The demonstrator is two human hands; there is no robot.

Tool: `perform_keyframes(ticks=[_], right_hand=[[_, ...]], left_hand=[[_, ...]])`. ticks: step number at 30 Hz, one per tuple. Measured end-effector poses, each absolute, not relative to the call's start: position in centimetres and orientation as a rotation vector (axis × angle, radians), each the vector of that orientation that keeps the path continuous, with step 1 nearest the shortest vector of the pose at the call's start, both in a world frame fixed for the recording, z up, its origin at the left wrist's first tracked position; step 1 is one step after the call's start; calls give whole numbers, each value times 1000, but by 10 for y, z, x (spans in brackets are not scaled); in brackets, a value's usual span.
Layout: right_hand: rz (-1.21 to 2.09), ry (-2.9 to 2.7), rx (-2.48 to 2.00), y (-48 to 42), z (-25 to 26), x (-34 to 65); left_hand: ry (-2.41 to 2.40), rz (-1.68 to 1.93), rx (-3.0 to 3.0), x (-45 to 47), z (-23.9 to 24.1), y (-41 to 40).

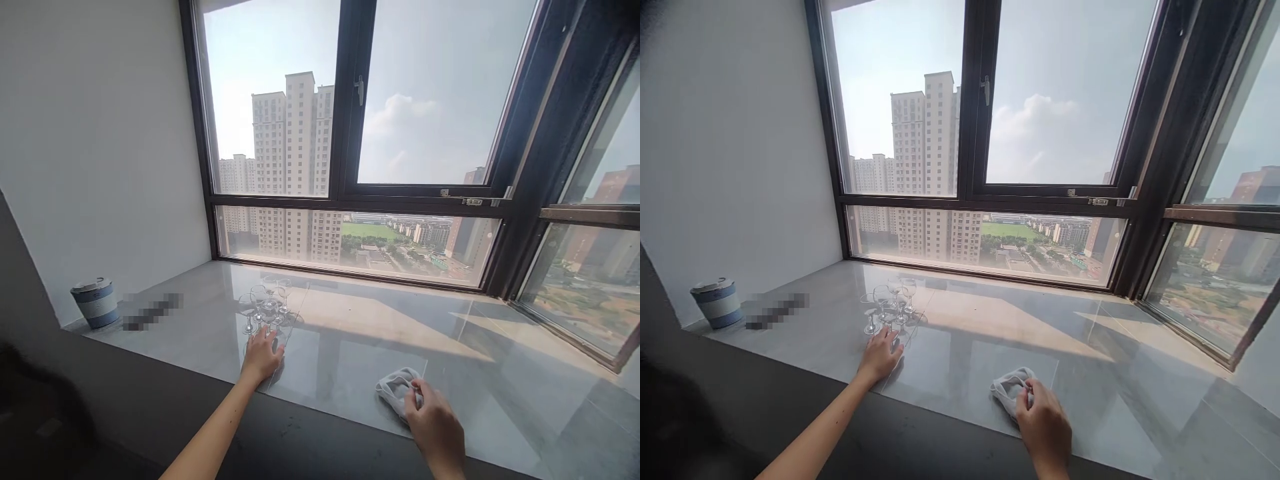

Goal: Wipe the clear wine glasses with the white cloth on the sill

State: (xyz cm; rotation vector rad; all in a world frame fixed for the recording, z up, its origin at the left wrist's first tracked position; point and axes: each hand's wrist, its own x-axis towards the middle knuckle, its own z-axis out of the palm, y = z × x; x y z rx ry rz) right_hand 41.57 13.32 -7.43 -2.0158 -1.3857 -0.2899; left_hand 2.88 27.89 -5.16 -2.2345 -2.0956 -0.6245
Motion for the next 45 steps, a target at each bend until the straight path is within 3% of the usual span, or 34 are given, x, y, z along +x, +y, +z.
perform_keyframes(ticks=[19, 30, 40, 45], right_hand=[[-373, -1297, -2128, 134, -69, 409], [-336, -1289, -2112, 133, -65, 406], [-681, -1112, -2049, 129, -65, 398], [-505, -1219, -2185, 130, -62, 395]], left_hand=[[-1688, -716, -2520, 32, -38, 260], [-1516, -779, -2710, 91, -35, 222], [-1649, -993, -2579, 87, -42, 216], [-1650, -967, -2477, 88, -44, 217]])
